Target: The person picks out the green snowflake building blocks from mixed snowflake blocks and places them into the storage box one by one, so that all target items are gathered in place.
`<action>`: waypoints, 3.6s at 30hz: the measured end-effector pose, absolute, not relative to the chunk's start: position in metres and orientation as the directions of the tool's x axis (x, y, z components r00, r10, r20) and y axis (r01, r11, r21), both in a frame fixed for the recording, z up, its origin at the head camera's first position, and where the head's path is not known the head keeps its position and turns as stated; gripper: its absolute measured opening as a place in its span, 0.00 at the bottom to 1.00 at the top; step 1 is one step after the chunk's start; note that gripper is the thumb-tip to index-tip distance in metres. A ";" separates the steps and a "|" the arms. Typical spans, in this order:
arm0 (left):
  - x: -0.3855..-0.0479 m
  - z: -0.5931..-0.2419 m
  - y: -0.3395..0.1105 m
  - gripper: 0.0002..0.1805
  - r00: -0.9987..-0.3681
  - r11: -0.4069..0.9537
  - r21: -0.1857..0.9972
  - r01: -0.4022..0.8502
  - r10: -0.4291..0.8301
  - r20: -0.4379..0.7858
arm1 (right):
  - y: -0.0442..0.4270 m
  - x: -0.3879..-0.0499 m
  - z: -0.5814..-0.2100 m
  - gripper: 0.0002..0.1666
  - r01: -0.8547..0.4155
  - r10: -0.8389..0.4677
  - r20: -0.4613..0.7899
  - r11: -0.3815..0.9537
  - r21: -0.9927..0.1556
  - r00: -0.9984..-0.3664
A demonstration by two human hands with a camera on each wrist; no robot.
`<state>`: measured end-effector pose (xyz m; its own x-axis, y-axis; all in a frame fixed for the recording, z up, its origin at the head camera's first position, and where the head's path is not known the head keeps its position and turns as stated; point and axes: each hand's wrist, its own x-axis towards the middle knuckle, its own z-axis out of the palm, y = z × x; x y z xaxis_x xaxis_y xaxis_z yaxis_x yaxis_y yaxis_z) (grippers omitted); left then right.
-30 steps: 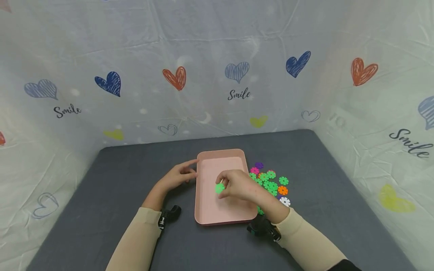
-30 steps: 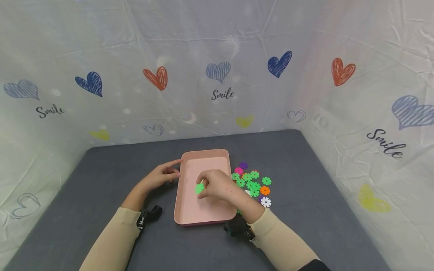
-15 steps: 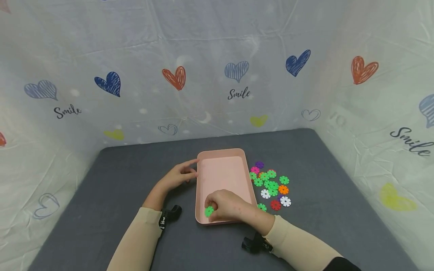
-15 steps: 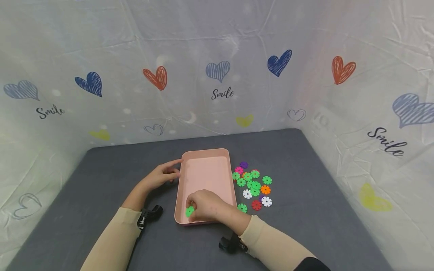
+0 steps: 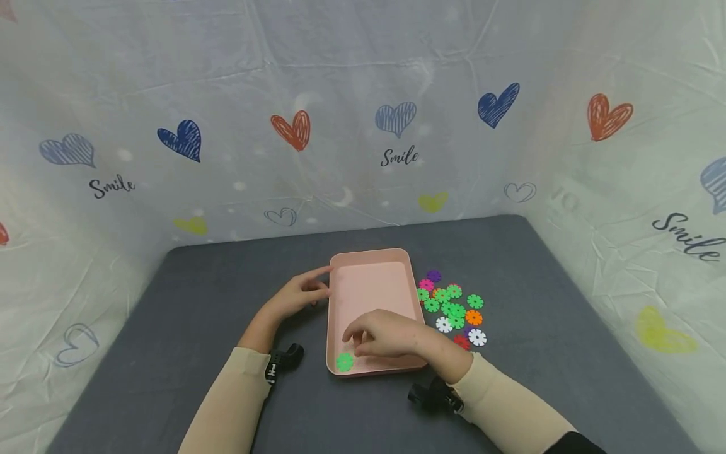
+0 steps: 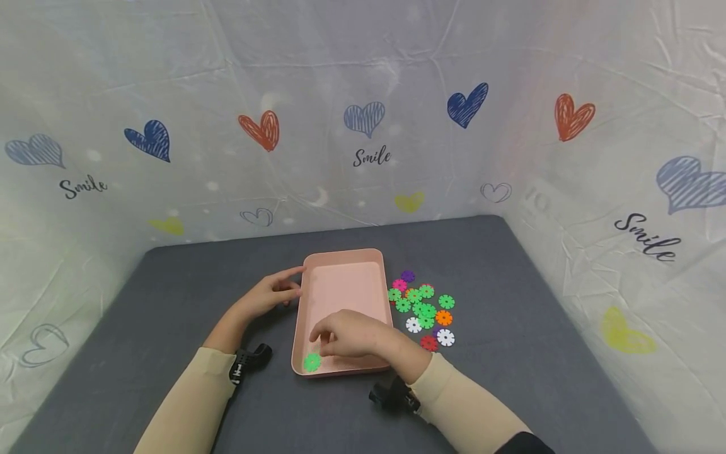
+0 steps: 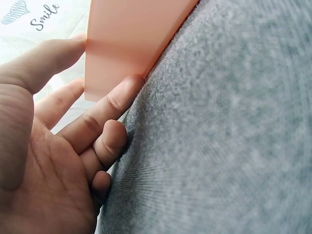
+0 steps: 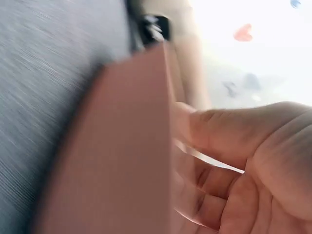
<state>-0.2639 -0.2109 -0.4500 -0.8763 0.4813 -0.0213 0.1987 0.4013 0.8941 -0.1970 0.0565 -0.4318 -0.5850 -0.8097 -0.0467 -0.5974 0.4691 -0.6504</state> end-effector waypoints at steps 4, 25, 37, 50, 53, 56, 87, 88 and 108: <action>-0.263 -0.451 -0.210 0.35 -0.881 0.416 0.887 0.200 0.473 -0.023 | 0.080 -0.212 -0.416 0.14 -0.558 -0.756 0.016 0.468 -0.685 -0.654; -0.263 -0.450 -0.211 0.36 -0.885 0.426 0.883 0.197 0.466 -0.027 | 0.162 -0.272 -0.433 0.19 -0.301 -0.413 -0.138 0.820 -0.486 -0.900; -0.262 -0.449 -0.207 0.35 -0.894 0.440 0.878 0.189 0.447 -0.031 | 0.168 -0.272 -0.438 0.12 -0.291 -0.390 -0.077 0.792 -0.536 -0.918; -0.282 -0.485 -0.220 0.36 -0.904 0.441 0.876 0.196 0.426 -0.012 | 0.143 -0.249 -0.395 0.23 -0.253 -0.355 0.047 0.561 -0.788 -0.934; -0.282 -0.484 -0.220 0.36 -0.905 0.440 0.876 0.197 0.425 -0.010 | 0.130 -0.244 -0.393 0.25 -0.221 -0.368 0.044 0.454 -0.863 -0.929; -0.282 -0.483 -0.220 0.36 -0.904 0.438 0.877 0.198 0.427 -0.009 | 0.119 -0.239 -0.396 0.25 -0.197 -0.386 0.042 0.371 -0.908 -0.922; -0.260 -0.446 -0.209 0.33 -0.880 0.416 0.882 0.220 0.475 -0.005 | 0.029 -0.202 -0.466 0.11 -0.510 -0.626 0.047 0.588 -0.628 -0.779; -0.261 -0.447 -0.209 0.33 -0.880 0.416 0.883 0.217 0.474 -0.007 | 0.029 -0.202 -0.466 0.11 -0.520 -0.633 0.049 0.587 -0.620 -0.773; -0.280 -0.482 -0.216 0.36 -0.902 0.431 0.880 0.199 0.431 -0.007 | 0.160 -0.259 -0.408 0.16 -0.284 -0.425 -0.045 0.677 -0.679 -0.904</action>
<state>-0.2801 -0.2163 -0.4815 -0.9024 0.4309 -0.0072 0.1990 0.4313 0.8800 -0.2586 0.1604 -0.4082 -0.9043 -0.4245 -0.0445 -0.2844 0.6770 -0.6788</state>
